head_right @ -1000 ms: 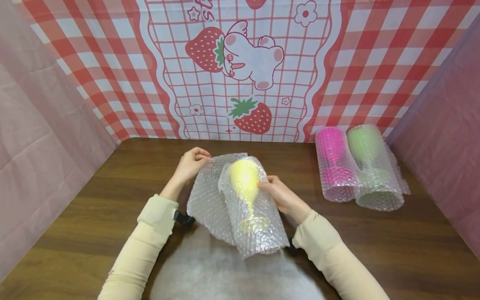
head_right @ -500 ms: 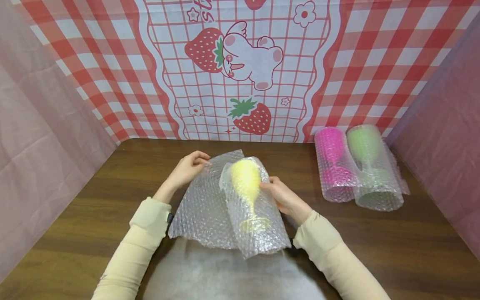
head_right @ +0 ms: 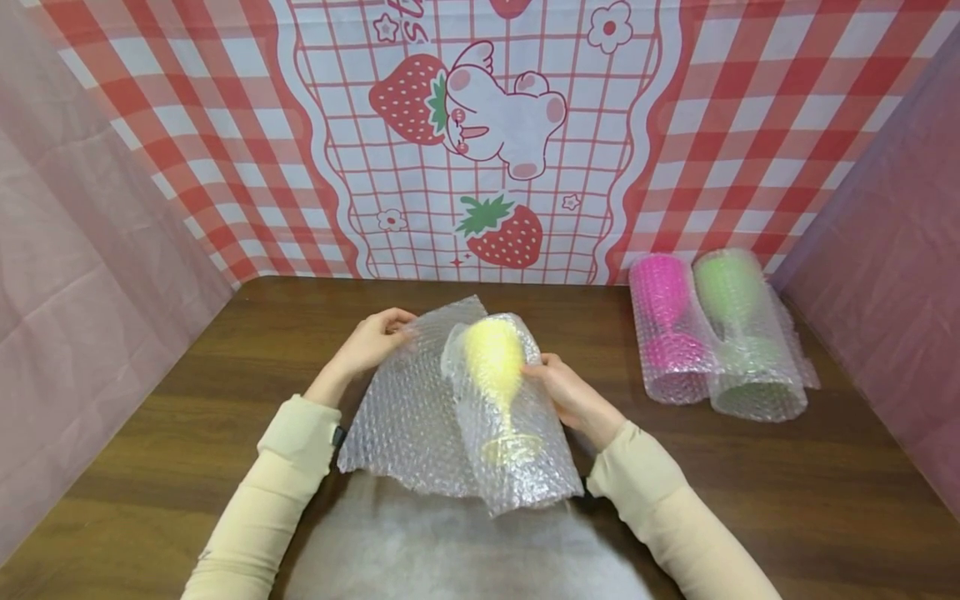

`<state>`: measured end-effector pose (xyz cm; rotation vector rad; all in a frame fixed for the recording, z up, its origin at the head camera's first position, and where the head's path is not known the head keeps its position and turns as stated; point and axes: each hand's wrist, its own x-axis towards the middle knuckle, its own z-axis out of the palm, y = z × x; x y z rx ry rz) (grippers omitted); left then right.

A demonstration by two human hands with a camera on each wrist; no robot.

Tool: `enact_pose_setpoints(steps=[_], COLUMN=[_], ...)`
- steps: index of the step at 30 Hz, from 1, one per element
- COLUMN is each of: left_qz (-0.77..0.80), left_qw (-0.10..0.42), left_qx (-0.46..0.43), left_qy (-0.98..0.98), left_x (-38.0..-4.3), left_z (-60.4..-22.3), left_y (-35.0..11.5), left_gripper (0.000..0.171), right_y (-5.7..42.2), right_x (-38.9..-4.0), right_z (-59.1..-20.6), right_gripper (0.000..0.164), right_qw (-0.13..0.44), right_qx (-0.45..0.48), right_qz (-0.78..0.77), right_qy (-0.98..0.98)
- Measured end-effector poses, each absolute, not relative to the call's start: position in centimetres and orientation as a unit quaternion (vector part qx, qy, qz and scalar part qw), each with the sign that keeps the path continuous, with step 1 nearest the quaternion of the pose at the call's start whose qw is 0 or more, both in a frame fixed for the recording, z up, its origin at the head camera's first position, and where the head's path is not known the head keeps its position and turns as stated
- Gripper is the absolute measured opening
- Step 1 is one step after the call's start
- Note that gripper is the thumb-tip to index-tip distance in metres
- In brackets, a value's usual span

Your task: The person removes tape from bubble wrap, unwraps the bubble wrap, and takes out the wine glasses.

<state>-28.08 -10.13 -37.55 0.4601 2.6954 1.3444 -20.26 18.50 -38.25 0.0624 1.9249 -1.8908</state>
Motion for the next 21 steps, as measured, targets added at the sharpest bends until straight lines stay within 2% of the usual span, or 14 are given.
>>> enact_pose_setpoints(steps=[12,21], left_qz=[0.5,0.526], left_qw=[0.069,0.098], left_qx=[0.111,0.102], left_qy=[0.856,0.839], left_x=[-28.5,-28.3], left_z=[-38.3,-38.8], left_y=[-10.9,-11.1], left_gripper=[0.031,0.03], right_y=[18.9,19.2], right_x=[-20.2,-20.0], right_z=[-38.4,-38.1], right_gripper=[0.04,0.047], right_qw=[0.214,0.22], right_qx=[0.024,0.02], right_qz=[-0.692,-0.682], right_qy=[0.689,0.697])
